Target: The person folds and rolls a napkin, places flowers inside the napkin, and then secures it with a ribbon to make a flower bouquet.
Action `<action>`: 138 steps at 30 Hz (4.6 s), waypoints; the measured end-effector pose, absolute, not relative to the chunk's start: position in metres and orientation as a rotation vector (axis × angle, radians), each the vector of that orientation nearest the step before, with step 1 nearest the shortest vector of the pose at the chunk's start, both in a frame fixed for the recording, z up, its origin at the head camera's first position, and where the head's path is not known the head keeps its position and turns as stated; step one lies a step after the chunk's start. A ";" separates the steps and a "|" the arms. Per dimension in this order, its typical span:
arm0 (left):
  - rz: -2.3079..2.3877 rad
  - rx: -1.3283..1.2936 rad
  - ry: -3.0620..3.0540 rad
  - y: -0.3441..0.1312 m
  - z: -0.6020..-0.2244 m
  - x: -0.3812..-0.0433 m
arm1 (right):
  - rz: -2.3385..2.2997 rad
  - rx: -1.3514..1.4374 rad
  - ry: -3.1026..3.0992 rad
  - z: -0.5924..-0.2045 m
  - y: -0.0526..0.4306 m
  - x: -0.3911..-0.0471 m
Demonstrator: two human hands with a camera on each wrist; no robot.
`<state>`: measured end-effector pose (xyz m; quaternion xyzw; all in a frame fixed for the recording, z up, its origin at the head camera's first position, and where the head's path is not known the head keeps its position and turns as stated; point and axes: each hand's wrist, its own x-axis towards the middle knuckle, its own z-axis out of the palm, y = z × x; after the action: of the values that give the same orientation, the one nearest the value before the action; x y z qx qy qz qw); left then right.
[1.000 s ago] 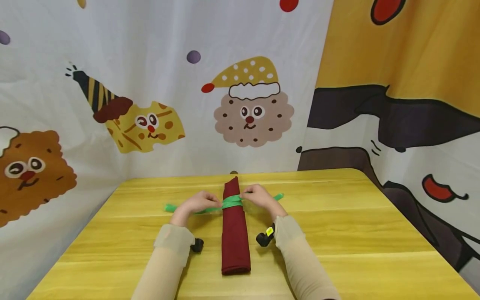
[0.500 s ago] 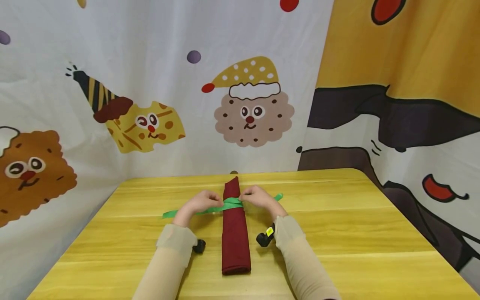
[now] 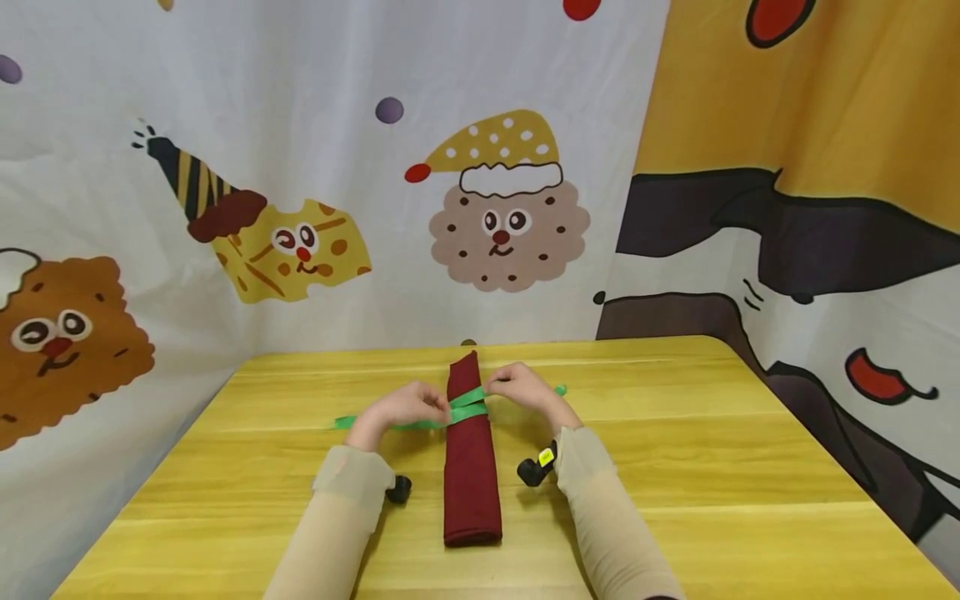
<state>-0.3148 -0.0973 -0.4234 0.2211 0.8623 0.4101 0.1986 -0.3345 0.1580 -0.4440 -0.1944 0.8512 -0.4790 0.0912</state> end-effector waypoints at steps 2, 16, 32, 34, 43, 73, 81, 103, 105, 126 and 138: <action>1.144 0.631 2.423 -0.096 -0.423 -0.315 | -1.427 -0.580 2.532 -0.443 0.157 -0.334; 1.236 0.686 2.522 -0.085 -0.421 -0.317 | -1.388 -0.781 2.452 -0.428 0.145 -0.327; 1.209 0.599 2.579 -0.085 -0.426 -0.315 | -1.374 -0.760 2.546 -0.418 0.156 -0.326; 1.226 0.577 2.580 -0.085 -0.427 -0.316 | -1.396 -0.737 2.538 -0.416 0.159 -0.324; 1.240 0.484 2.574 -0.086 -0.427 -0.319 | -1.345 -0.834 2.423 -0.423 0.140 -0.324; 1.325 0.475 2.527 -0.089 -0.426 -0.318 | -1.338 -0.775 2.477 -0.420 0.158 -0.327; 1.330 0.462 2.521 -0.090 -0.427 -0.319 | -1.272 -0.783 2.497 -0.423 0.143 -0.325; 1.364 0.537 2.406 -0.090 -0.427 -0.318 | -1.321 -0.709 2.553 -0.434 0.123 -0.324; 1.360 0.527 2.412 -0.090 -0.427 -0.318 | -1.326 -0.716 2.535 -0.432 0.128 -0.325; 1.336 0.534 2.425 -0.090 -0.426 -0.319 | -1.300 -0.711 2.505 -0.428 0.137 -0.325; 1.335 0.546 2.399 -0.088 -0.424 -0.316 | -1.334 -0.801 2.464 -0.432 0.127 -0.323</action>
<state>-0.3163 -0.0878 -0.4236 0.1921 0.8445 0.4700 0.1704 -0.3234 0.1267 -0.4316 -0.2732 0.8400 -0.4548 0.1133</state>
